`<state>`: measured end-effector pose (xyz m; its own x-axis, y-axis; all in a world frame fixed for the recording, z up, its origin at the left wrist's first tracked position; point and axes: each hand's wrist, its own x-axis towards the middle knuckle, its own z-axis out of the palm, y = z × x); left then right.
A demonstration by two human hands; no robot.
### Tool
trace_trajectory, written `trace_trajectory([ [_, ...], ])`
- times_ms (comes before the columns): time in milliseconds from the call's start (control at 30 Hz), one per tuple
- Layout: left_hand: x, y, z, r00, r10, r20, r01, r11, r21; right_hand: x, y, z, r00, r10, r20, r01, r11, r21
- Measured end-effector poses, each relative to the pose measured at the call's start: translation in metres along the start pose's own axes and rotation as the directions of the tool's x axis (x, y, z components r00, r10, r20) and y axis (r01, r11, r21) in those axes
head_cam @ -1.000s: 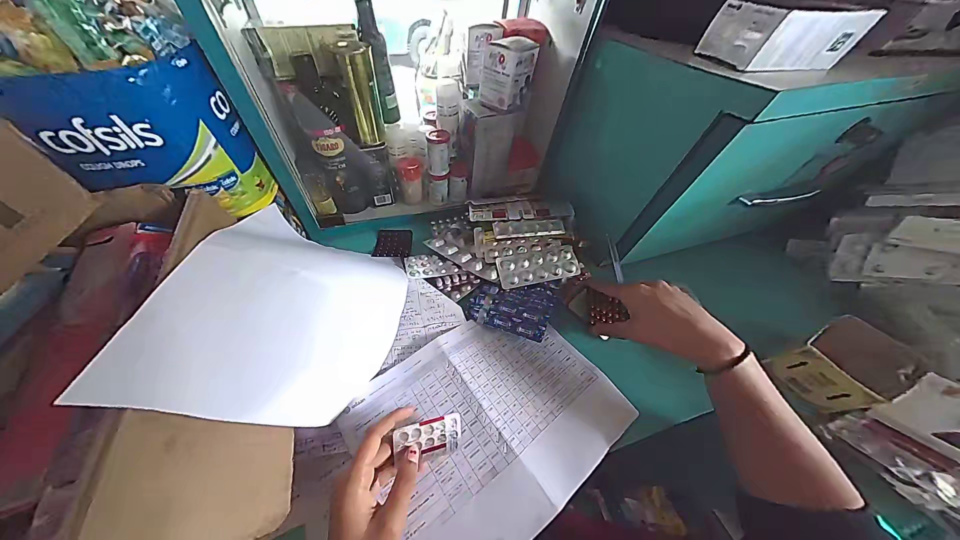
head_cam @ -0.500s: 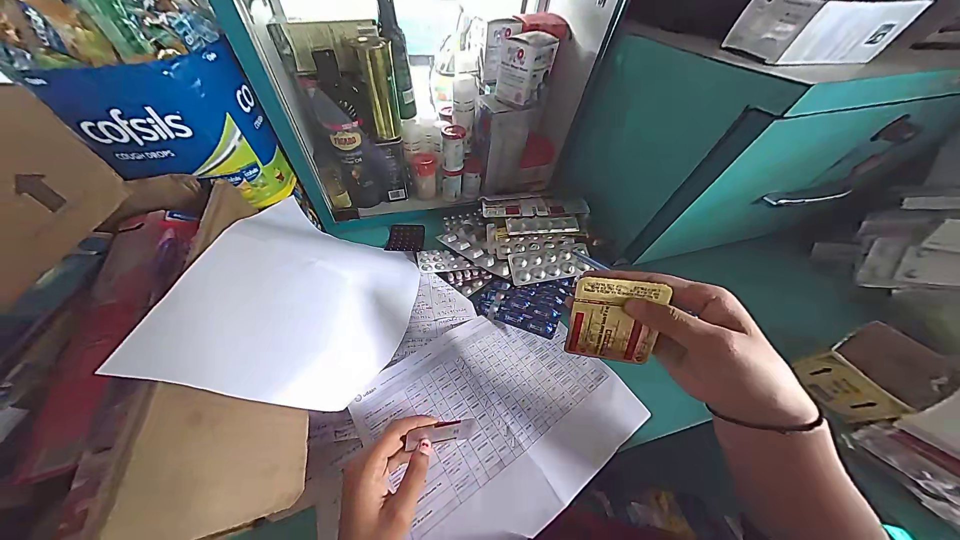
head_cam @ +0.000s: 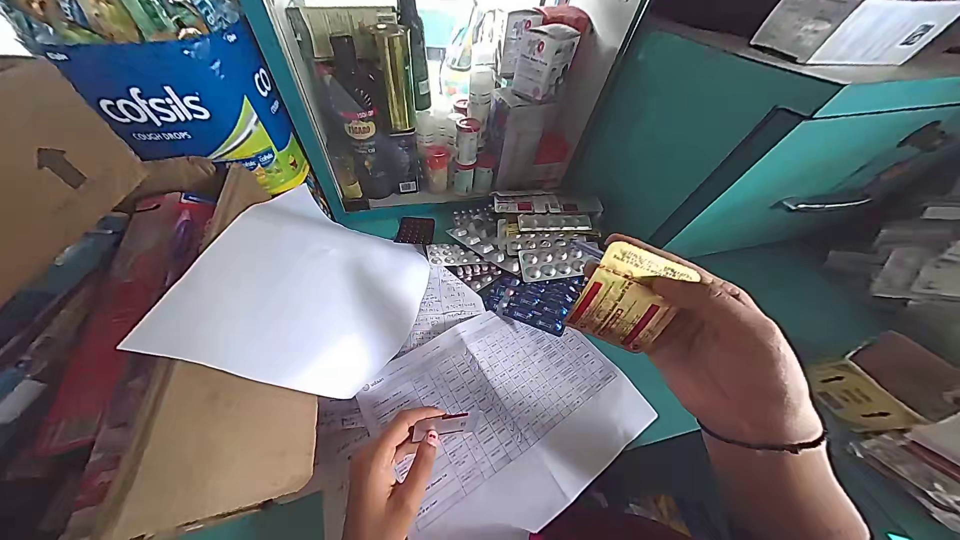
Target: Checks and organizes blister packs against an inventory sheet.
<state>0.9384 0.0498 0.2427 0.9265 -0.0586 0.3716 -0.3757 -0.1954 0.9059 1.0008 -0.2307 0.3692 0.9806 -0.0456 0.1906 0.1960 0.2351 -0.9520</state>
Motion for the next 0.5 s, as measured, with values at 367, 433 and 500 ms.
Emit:
trace_trajectory([
  [367,-0.001,0.0,0.0,1.0,-0.001,0.003,0.001,1.0,-0.006,-0.011,0.008,0.02,0.996,-0.063,0.062,0.032,0.907,0.42],
  [433,0.0,0.0,0.0,1.0,-0.003,0.005,0.003,1.0,-0.007,-0.012,0.008,0.02,0.995,-0.075,0.059,0.043,0.905,0.423],
  [500,-0.001,0.0,0.0,1.0,-0.003,0.004,0.003,1.0,-0.002,-0.012,0.008,0.021,0.995,-0.084,0.056,0.053,0.905,0.422],
])
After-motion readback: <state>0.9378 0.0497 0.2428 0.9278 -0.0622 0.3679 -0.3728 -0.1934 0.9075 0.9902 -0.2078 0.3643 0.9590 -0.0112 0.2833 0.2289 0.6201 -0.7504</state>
